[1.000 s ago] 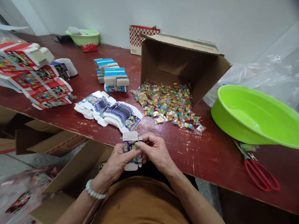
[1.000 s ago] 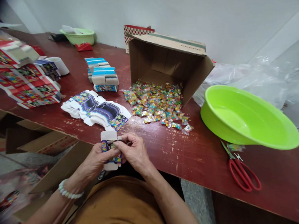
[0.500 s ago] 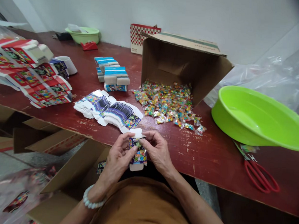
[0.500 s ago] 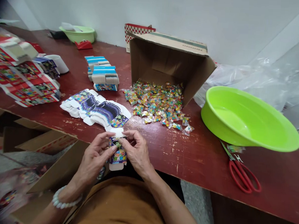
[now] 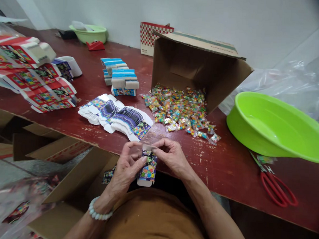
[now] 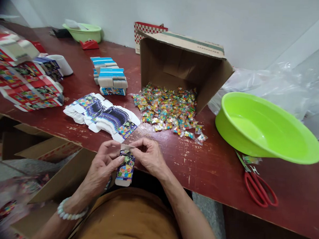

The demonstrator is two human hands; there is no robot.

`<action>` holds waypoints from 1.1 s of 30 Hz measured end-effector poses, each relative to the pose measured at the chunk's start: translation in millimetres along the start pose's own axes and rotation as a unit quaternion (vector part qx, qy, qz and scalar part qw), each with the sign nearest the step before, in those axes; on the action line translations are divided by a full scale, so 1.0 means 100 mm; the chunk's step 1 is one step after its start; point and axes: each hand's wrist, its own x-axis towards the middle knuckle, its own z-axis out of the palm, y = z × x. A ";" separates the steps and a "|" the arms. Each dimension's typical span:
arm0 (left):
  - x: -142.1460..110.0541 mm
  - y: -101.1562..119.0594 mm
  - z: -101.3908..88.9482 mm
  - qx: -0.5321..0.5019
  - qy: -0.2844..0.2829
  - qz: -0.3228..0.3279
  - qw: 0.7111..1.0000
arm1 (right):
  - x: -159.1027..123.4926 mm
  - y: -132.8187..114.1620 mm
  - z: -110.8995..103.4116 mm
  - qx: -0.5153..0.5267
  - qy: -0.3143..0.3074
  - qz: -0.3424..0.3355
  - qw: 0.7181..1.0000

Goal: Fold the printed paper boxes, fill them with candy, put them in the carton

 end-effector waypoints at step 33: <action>0.06 -0.04 0.01 0.068 0.007 -0.145 0.987 | -0.02 -0.10 -0.02 -0.132 -0.129 -0.039 0.982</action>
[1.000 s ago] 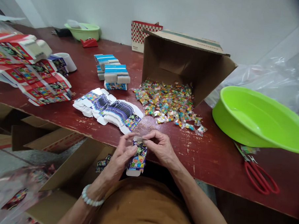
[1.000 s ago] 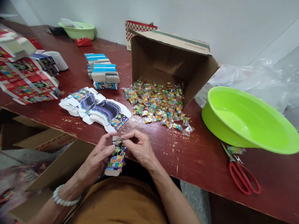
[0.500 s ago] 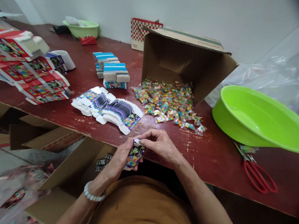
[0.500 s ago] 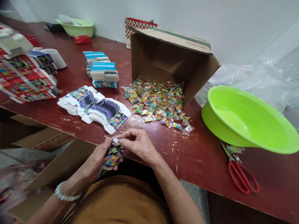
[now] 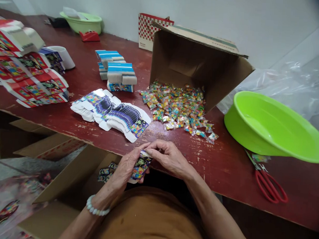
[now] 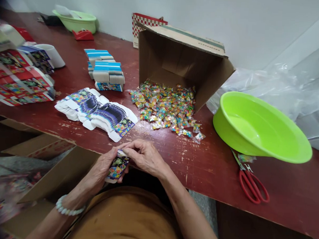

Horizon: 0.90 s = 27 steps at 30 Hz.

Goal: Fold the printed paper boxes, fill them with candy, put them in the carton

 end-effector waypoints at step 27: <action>-0.29 -0.14 -0.97 0.118 -0.166 -0.113 0.972 | 0.12 0.14 -0.40 -0.320 0.210 0.013 0.924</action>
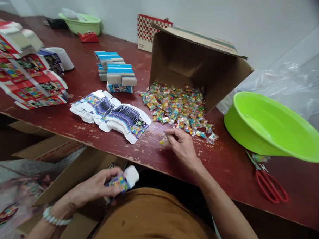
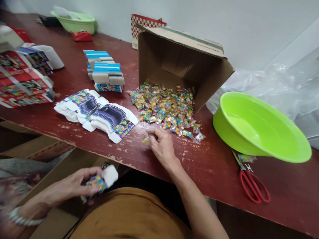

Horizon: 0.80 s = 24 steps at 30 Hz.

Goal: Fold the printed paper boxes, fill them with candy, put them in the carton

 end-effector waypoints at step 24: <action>0.39 0.46 0.82 -0.207 0.087 0.126 0.966 | -0.49 -0.39 0.23 0.318 -0.018 0.050 0.946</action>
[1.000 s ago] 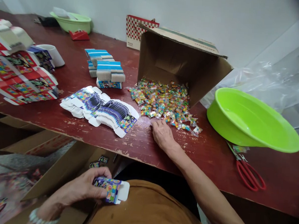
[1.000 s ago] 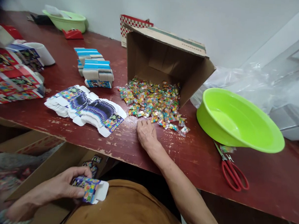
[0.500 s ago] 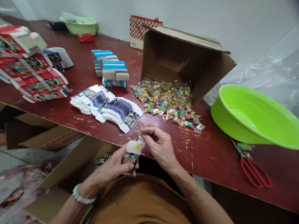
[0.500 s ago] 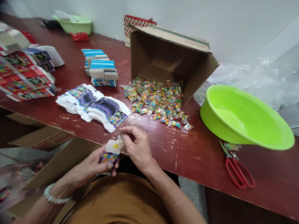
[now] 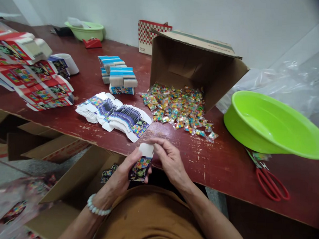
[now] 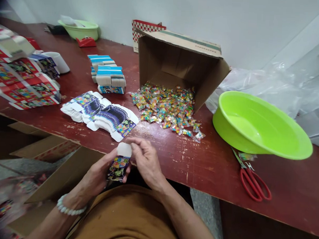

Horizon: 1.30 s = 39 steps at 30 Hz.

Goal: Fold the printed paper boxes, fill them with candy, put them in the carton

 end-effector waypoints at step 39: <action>-0.17 -0.20 -0.57 0.094 0.159 0.037 0.982 | 0.45 0.28 0.11 -0.160 -0.112 -0.045 0.980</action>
